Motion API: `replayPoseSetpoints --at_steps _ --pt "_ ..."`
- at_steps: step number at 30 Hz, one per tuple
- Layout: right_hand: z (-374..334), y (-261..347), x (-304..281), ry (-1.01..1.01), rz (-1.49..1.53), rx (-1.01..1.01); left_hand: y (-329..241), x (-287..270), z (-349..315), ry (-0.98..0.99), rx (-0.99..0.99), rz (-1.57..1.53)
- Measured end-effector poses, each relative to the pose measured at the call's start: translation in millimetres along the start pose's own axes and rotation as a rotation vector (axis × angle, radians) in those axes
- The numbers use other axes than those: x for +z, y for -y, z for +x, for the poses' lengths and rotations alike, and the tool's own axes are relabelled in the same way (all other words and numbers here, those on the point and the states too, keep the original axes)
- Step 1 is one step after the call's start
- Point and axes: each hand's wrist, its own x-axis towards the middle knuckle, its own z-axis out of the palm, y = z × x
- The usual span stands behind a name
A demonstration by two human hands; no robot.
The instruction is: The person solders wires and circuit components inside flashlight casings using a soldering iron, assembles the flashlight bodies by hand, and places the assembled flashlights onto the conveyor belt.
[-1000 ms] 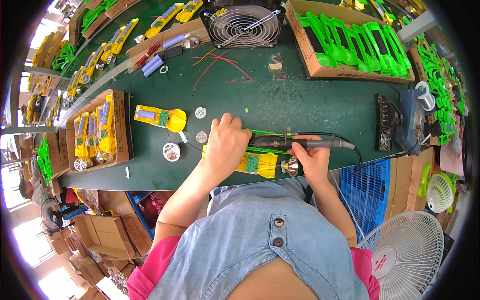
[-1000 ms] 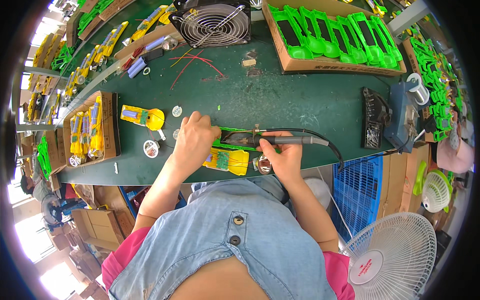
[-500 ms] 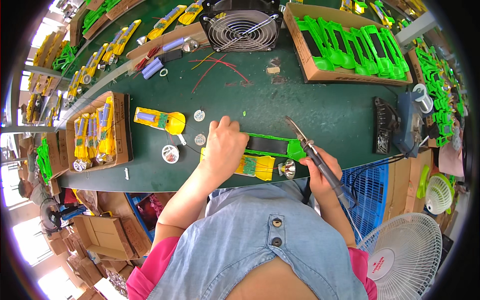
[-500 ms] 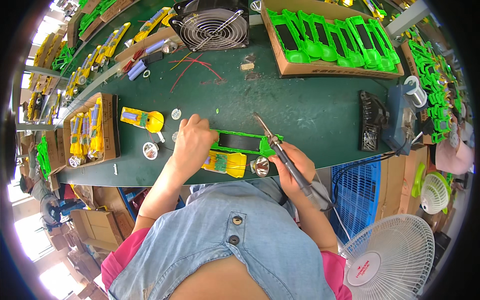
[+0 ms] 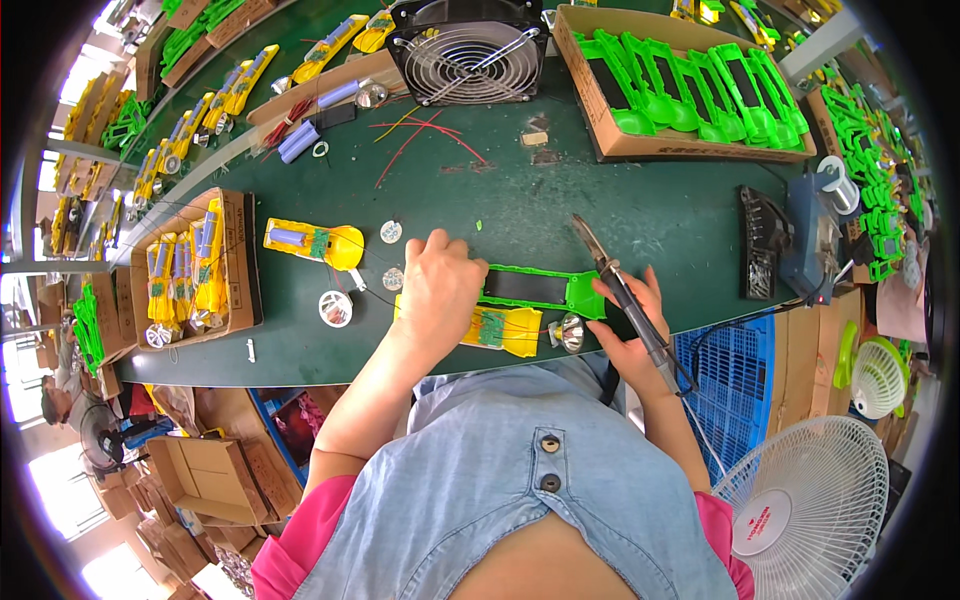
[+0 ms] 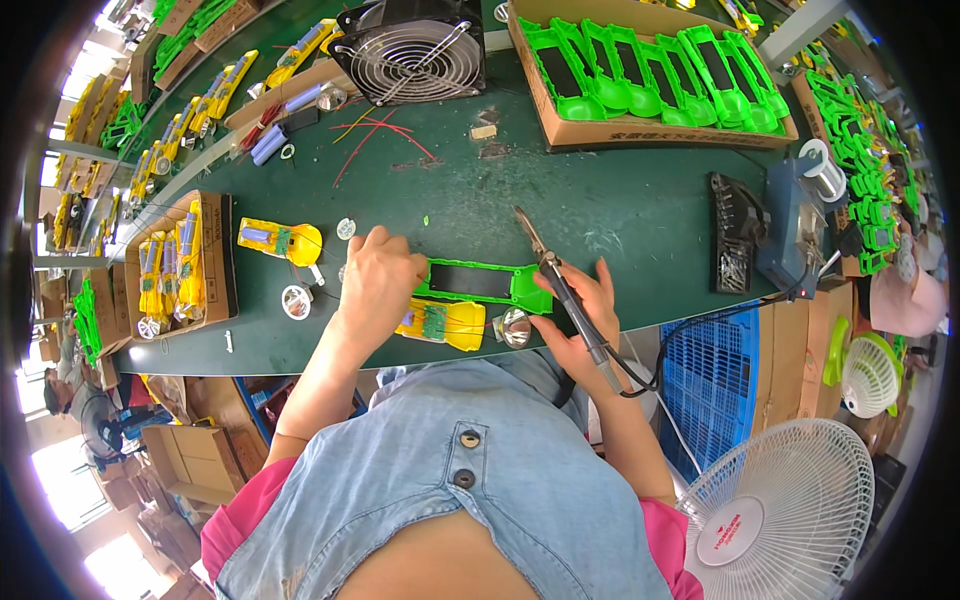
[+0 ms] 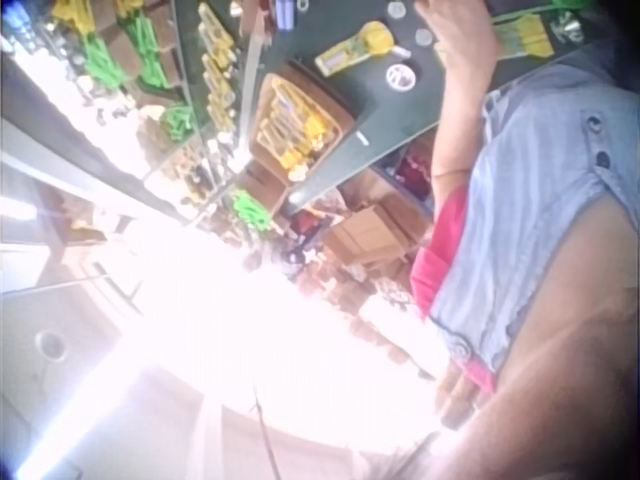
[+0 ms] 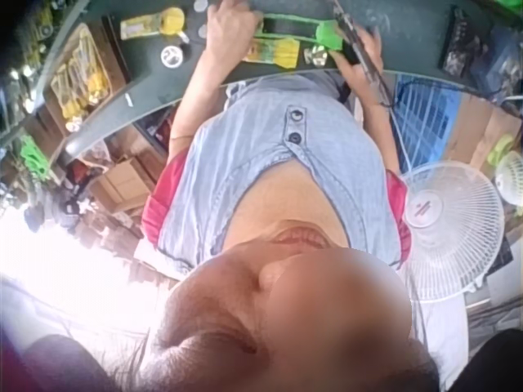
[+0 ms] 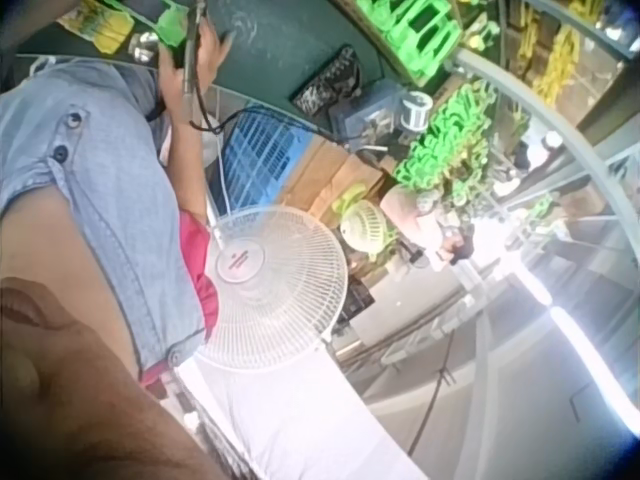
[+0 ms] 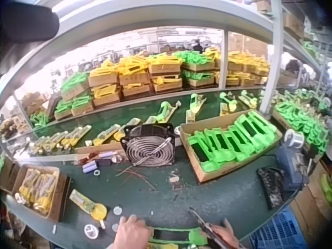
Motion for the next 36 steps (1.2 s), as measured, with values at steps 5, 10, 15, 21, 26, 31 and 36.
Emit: replayPoseSetpoints --at_steps 5,10,15,21,26,31,36 --pt "2 4 -1 0.004 0.014 0.005 4 1 -1 0.008 0.000 0.019" --pt "3 0 0 0.015 0.002 0.019 13 -13 2 -0.218 -0.073 -0.642" --pt "4 0 1 0.000 0.101 0.049 -16 -32 -18 -0.139 0.264 -0.348" --pt "5 -2 4 0.002 0.143 -0.003 -28 6 -24 -0.226 0.229 -0.409" --pt "17 1 13 0.082 0.092 0.038 -33 17 -17 -0.355 0.087 -0.649" --pt "30 0 20 0.145 0.111 -0.176 -32 21 -5 -0.220 -0.065 -0.400" --pt "32 6 -7 -0.006 0.037 -0.325 -30 18 -3 -0.154 -0.122 -0.407"
